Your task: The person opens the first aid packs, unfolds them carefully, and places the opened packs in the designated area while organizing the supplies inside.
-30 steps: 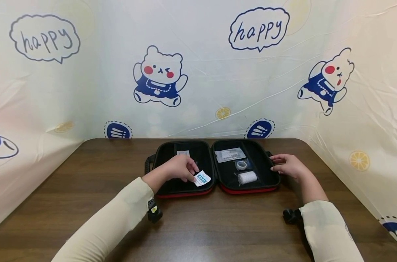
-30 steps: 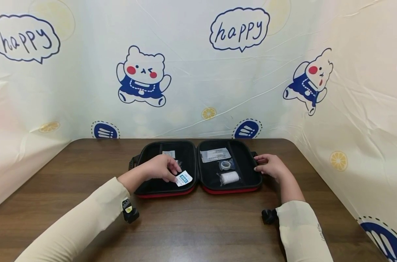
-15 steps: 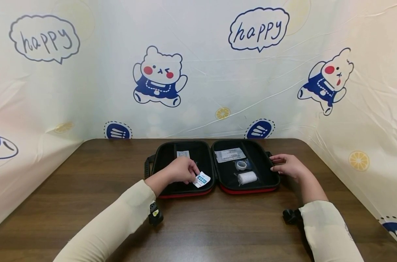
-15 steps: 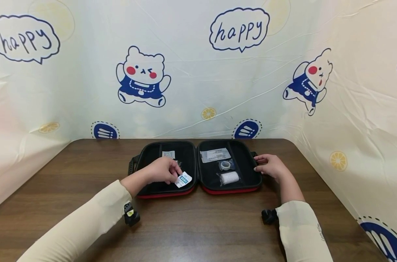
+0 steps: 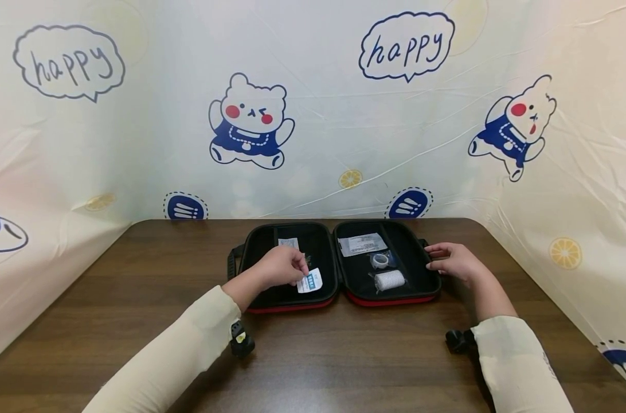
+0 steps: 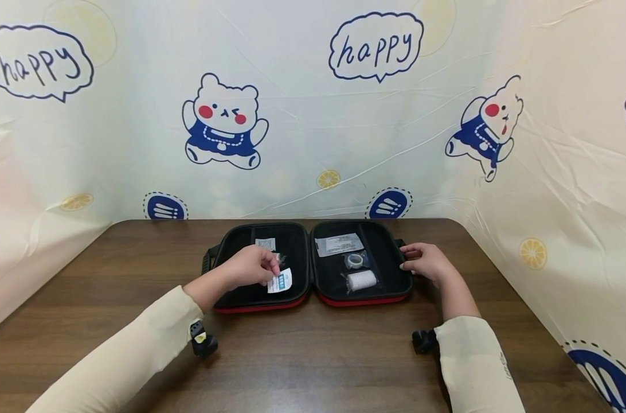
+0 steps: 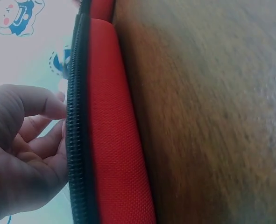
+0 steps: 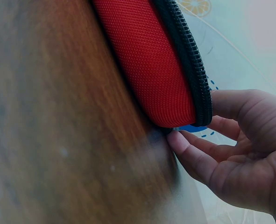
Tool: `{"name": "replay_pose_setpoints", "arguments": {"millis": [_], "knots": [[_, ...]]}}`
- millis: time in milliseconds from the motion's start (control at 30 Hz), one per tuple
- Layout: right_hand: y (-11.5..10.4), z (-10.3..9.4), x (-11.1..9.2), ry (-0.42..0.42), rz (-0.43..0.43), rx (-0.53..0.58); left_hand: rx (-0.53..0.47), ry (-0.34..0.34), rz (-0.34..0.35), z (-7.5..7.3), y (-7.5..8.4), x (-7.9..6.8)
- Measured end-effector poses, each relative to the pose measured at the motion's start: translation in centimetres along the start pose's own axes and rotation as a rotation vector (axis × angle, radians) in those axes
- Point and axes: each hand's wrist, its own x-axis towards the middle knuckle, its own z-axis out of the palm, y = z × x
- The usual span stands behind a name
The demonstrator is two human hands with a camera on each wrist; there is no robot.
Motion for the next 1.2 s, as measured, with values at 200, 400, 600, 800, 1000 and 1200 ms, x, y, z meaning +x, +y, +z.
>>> {"name": "replay_pose_setpoints", "arguments": {"millis": [200,400,600,800,1000,1200], "knots": [[0.0,0.0,0.1,0.004,-0.002,-0.006,-0.034,-0.003,-0.015,-0.4,-0.1,-0.4],[0.1,0.1,0.1,0.007,-0.003,-0.009,-0.106,-0.009,-0.023,-1.1,-0.4,-1.1],[0.1,0.0,0.1,0.006,0.006,-0.009,-0.141,-0.019,-0.04,-1.8,-0.6,-1.8],[0.3,0.0,0.3,0.003,0.0,-0.011,-0.189,-0.035,-0.044,-2.1,-1.3,-2.3],[0.3,0.0,0.3,0.001,0.005,-0.008,-0.26,-0.02,-0.03,-2.1,-1.8,-2.9],[0.3,0.0,0.3,-0.001,0.012,-0.003,-0.278,0.049,-0.017,-2.2,-2.4,-3.5]]}}
